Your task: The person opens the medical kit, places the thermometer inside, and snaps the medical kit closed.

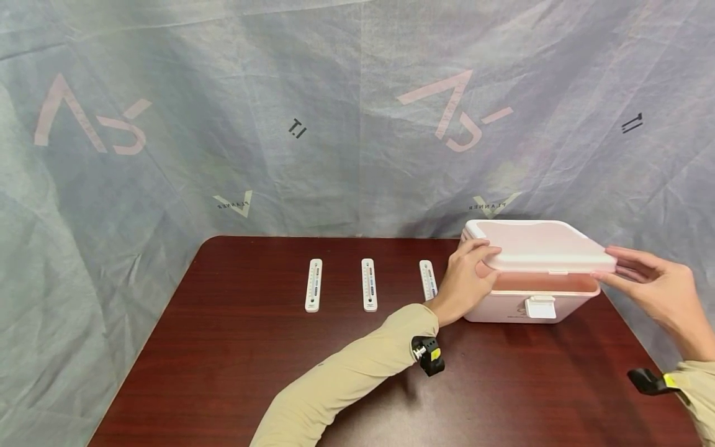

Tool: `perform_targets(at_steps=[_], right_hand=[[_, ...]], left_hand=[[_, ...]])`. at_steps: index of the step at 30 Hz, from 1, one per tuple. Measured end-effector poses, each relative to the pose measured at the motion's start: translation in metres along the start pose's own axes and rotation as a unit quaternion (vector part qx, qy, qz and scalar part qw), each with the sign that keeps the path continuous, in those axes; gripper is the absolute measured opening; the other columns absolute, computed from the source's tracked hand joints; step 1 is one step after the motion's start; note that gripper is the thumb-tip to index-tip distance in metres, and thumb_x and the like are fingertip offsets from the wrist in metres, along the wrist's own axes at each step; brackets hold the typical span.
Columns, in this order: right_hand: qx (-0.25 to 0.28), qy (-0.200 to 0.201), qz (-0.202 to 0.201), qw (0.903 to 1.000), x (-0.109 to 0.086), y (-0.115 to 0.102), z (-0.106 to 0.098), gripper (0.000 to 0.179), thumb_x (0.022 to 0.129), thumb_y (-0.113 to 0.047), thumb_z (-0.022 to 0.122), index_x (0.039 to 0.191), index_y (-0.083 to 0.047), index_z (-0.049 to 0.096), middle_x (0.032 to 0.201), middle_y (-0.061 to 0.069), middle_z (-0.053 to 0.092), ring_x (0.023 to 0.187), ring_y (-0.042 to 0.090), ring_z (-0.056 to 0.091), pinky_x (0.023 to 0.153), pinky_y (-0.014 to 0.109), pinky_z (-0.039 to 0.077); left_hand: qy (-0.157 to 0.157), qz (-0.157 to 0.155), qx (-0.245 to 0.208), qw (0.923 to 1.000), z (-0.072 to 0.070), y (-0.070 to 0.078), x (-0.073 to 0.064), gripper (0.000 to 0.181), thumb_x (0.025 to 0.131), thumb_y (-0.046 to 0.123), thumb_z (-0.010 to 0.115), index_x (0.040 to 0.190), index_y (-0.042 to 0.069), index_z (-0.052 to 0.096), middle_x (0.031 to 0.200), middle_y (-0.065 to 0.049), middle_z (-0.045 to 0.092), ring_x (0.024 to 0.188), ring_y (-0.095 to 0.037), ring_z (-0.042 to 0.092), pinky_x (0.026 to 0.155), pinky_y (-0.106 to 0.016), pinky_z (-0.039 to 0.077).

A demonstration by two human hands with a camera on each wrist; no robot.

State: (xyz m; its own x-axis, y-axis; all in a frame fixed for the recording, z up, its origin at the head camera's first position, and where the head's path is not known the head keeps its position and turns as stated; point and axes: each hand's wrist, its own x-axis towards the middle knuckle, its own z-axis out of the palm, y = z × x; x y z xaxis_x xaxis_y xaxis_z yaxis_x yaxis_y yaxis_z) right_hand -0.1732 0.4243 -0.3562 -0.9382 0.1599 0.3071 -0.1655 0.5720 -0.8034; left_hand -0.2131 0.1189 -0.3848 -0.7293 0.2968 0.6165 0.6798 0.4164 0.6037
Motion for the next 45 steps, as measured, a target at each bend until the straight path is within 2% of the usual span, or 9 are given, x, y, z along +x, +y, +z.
perform_targets(at_steps=[7, 12, 24, 31, 36, 40, 45], right_hand=[[0.003, -0.002, -0.002, 1.0000, 0.002, -0.002, -0.001, 0.056, 0.075, -0.005, 0.078, 0.127, -0.001, 0.058, 0.106, -0.025, 0.061, 0.087, -0.013, 0.060, 0.067, 0.005, 0.044], [-0.014, -0.002, 0.006, 0.9999, 0.003, -0.003, -0.003, 0.056, 0.076, -0.010, 0.079, 0.128, -0.004, 0.059, 0.106, -0.027, 0.060, 0.088, -0.016, 0.057, 0.066, 0.004, 0.044], [-0.020, 0.017, -0.014, 0.9996, 0.007, -0.010, -0.001, 0.054, 0.074, -0.009, 0.080, 0.124, -0.001, 0.061, 0.100, -0.027, 0.060, 0.085, -0.015, 0.058, 0.068, 0.003, 0.043], [-0.011, 0.019, -0.011, 0.9997, 0.010, -0.013, -0.004, 0.053, 0.073, -0.007, 0.080, 0.122, 0.000, 0.062, 0.095, -0.029, 0.061, 0.083, -0.015, 0.059, 0.066, 0.004, 0.044], [0.002, 0.018, -0.010, 0.9998, 0.012, -0.015, -0.004, 0.051, 0.073, -0.005, 0.080, 0.121, 0.000, 0.063, 0.094, -0.028, 0.063, 0.083, -0.014, 0.060, 0.065, 0.005, 0.045], [0.009, 0.019, -0.015, 0.9997, 0.015, -0.015, -0.005, 0.050, 0.073, -0.002, 0.079, 0.120, 0.000, 0.063, 0.092, -0.028, 0.065, 0.081, -0.012, 0.061, 0.065, 0.006, 0.045], [-0.016, 0.028, -0.016, 0.9994, 0.018, -0.019, -0.006, 0.050, 0.074, -0.006, 0.080, 0.121, 0.000, 0.062, 0.091, -0.032, 0.061, 0.079, -0.015, 0.059, 0.064, 0.004, 0.044]], left_hand=[[-0.001, -0.004, 0.001, 1.0000, -0.001, 0.001, 0.002, 0.038, 0.078, 0.012, 0.076, 0.115, 0.009, 0.068, 0.122, -0.007, 0.058, 0.118, -0.012, 0.051, 0.102, -0.014, 0.026], [-0.003, -0.002, -0.004, 1.0000, -0.002, 0.002, 0.004, 0.038, 0.079, 0.013, 0.076, 0.116, 0.009, 0.067, 0.123, -0.008, 0.058, 0.118, -0.011, 0.050, 0.101, -0.014, 0.027], [-0.005, -0.011, -0.020, 0.9997, -0.005, 0.003, 0.007, 0.039, 0.080, 0.014, 0.075, 0.118, 0.009, 0.066, 0.122, -0.008, 0.058, 0.118, -0.010, 0.050, 0.099, -0.012, 0.028], [-0.008, -0.003, -0.033, 0.9994, -0.008, 0.004, 0.012, 0.039, 0.080, 0.013, 0.075, 0.118, 0.007, 0.066, 0.120, -0.006, 0.059, 0.111, -0.008, 0.052, 0.093, -0.008, 0.032], [0.002, 0.011, -0.022, 0.9997, -0.009, 0.003, 0.016, 0.039, 0.078, 0.013, 0.077, 0.115, 0.007, 0.067, 0.114, -0.004, 0.060, 0.105, -0.007, 0.054, 0.088, -0.006, 0.034], [0.002, 0.013, -0.037, 0.9992, -0.009, 0.002, 0.019, 0.039, 0.078, 0.011, 0.077, 0.115, 0.004, 0.066, 0.111, -0.006, 0.060, 0.097, -0.005, 0.059, 0.082, -0.005, 0.039], [-0.005, 0.007, -0.030, 0.9995, -0.012, 0.003, 0.024, 0.039, 0.078, 0.012, 0.077, 0.115, 0.006, 0.066, 0.110, -0.004, 0.061, 0.099, -0.005, 0.057, 0.085, -0.005, 0.037]])
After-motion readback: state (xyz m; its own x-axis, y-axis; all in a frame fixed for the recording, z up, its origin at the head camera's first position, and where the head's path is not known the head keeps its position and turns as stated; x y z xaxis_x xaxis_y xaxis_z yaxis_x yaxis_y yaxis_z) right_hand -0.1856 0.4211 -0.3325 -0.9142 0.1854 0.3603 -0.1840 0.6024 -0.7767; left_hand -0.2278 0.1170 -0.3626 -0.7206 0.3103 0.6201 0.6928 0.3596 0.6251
